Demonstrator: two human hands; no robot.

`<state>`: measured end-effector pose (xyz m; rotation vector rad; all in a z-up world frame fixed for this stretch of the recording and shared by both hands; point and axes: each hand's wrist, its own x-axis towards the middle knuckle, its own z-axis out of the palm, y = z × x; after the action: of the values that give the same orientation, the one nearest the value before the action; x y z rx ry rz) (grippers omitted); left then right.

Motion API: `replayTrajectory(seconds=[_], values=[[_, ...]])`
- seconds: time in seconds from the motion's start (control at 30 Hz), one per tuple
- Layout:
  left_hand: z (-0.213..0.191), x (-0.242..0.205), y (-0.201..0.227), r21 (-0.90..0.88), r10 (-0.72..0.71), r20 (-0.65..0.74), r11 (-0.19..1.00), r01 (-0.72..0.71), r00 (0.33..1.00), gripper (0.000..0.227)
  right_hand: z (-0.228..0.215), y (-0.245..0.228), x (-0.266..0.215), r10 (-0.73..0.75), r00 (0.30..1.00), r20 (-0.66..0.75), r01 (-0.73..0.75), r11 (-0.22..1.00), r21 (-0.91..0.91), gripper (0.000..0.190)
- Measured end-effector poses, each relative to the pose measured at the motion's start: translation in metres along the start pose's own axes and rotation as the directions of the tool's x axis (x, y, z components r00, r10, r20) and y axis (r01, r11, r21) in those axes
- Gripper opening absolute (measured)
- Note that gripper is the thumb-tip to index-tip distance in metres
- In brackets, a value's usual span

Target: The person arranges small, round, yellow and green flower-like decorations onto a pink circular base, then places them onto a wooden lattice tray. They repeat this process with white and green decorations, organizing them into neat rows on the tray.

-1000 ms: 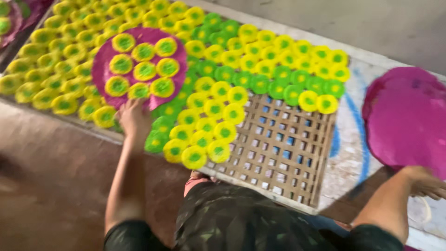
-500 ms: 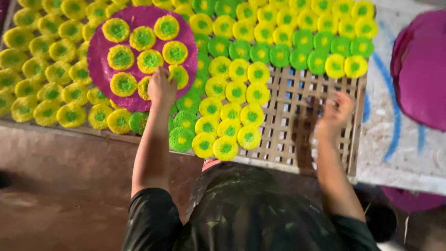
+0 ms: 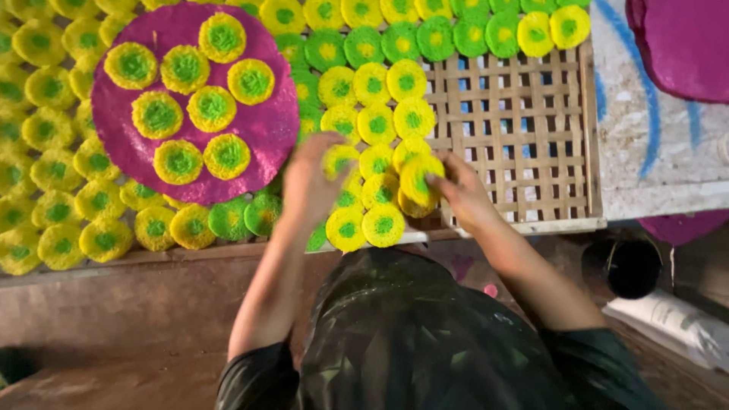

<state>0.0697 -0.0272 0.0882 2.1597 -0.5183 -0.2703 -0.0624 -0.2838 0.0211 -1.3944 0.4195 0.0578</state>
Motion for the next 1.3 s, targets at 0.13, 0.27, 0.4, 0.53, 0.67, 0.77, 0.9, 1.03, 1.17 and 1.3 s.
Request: replayTrajectory(seconds=[0.13, 0.27, 0.4, 0.53, 0.67, 0.77, 0.9, 1.03, 1.17, 1.3], values=[[-0.023, 0.018, -0.070, 0.441, 0.003, -0.109, 0.896, 0.045, 0.994, 0.055, -0.003, 0.033, -0.045, 0.162, 0.985, 0.066, -0.149, 0.975, -0.162, 0.040], [-0.031, 0.020, -0.098, 0.482, 0.094, -0.183, 0.876, 0.006, 0.979, 0.048, 0.011, 0.039, -0.070, -0.075, 0.997, 0.034, 0.081, 0.831, -0.551, 0.041], [-0.034, 0.026, -0.105, 0.465, 0.083, -0.218, 0.885, 0.029, 0.973, 0.044, 0.023, 0.023, -0.072, -0.370, 0.927, 0.054, 0.287, 0.612, -0.737, 0.045], [-0.035, 0.048, -0.114, 0.458, -0.079, -0.204, 0.873, 0.167, 0.976, 0.043, 0.024, 0.017, -0.069, -0.360, 0.932, 0.041, 0.251, 0.561, -0.789, 0.050], [-0.047, 0.069, -0.125, 0.485, -0.004, -0.260, 0.864, 0.134, 0.966, 0.043, 0.013, 0.035, -0.069, -0.293, 0.955, 0.039, 0.251, 0.733, -0.632, 0.048], [-0.046, 0.078, -0.125, 0.494, 0.029, -0.268, 0.862, 0.111, 0.963, 0.039, 0.000, 0.056, -0.067, -0.013, 0.998, 0.054, 0.017, 0.998, -0.066, 0.047], [-0.027, 0.080, -0.104, 0.447, 0.047, -0.224, 0.893, 0.059, 0.974, 0.036, 0.001, 0.063, -0.066, 0.077, 0.996, -0.051, -0.087, 0.964, -0.253, 0.048], [0.020, 0.057, -0.054, 0.309, 0.081, -0.026, 0.949, -0.069, 0.996, 0.037, 0.006, 0.049, -0.066, -0.294, 0.956, -0.012, 0.216, 0.728, -0.650, 0.046], [0.082, 0.026, -0.008, 0.182, 0.334, 0.231, 0.908, -0.378, 0.914, 0.032, 0.012, 0.042, -0.066, -0.353, 0.935, -0.012, 0.256, 0.699, -0.668, 0.043], [0.120, 0.023, 0.001, 0.161, 0.400, 0.446, 0.844, -0.511, 0.801, 0.027, 0.010, 0.037, -0.071, -0.319, 0.947, 0.028, 0.256, 0.702, -0.665, 0.042]])
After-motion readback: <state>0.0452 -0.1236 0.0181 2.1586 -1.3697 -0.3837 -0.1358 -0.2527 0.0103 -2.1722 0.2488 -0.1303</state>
